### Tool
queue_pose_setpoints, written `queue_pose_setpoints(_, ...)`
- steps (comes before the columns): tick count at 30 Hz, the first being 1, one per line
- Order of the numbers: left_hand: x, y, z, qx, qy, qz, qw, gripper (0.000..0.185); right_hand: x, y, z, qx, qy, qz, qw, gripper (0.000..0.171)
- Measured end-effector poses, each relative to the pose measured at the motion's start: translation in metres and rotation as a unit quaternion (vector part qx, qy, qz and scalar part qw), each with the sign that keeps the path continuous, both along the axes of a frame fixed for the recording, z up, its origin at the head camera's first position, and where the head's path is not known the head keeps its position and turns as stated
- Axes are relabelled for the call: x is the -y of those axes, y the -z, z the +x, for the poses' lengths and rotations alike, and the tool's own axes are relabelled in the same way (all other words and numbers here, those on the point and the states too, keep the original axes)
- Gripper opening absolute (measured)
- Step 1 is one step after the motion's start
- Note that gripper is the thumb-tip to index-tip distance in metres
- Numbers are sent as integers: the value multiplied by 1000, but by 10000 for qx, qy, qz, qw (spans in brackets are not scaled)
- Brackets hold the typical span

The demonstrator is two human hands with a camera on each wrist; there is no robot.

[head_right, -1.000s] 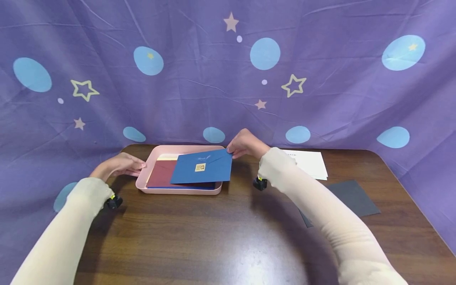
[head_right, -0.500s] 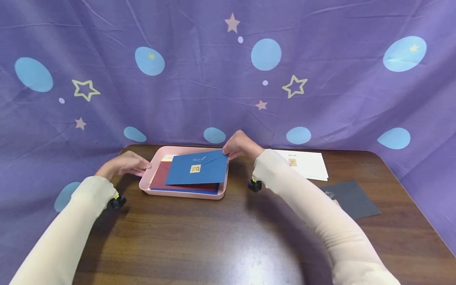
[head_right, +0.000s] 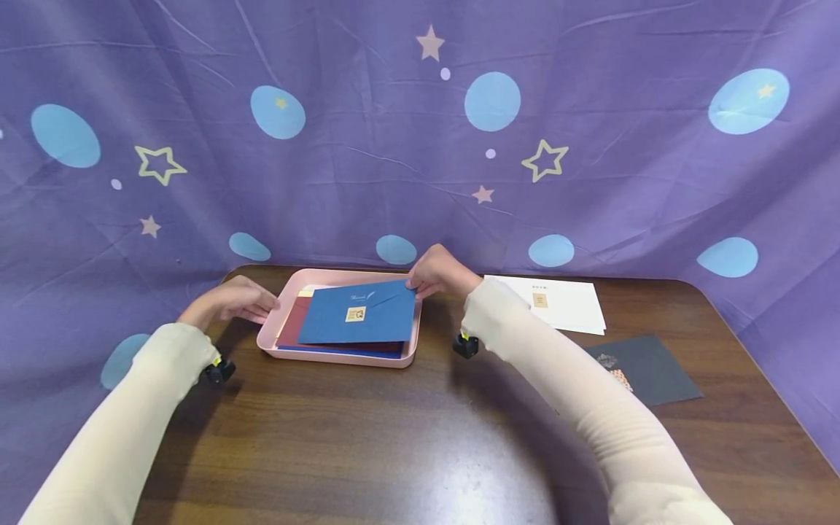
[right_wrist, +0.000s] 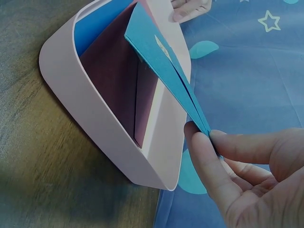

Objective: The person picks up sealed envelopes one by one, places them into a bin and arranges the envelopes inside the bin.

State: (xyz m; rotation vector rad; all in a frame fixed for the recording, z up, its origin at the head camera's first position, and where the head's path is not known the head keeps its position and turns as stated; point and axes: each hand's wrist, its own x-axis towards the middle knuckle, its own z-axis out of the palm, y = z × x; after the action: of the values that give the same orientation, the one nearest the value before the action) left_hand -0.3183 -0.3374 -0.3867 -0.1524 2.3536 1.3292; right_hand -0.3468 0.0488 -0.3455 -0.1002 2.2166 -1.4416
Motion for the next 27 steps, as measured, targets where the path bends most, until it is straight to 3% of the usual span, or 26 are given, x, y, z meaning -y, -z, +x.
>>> queue_pose_setpoints(27, 1, 1, 1, -73, -174, -13, 9998, 35, 17, 1, -2, -33, 75, 111, 9999, 15)
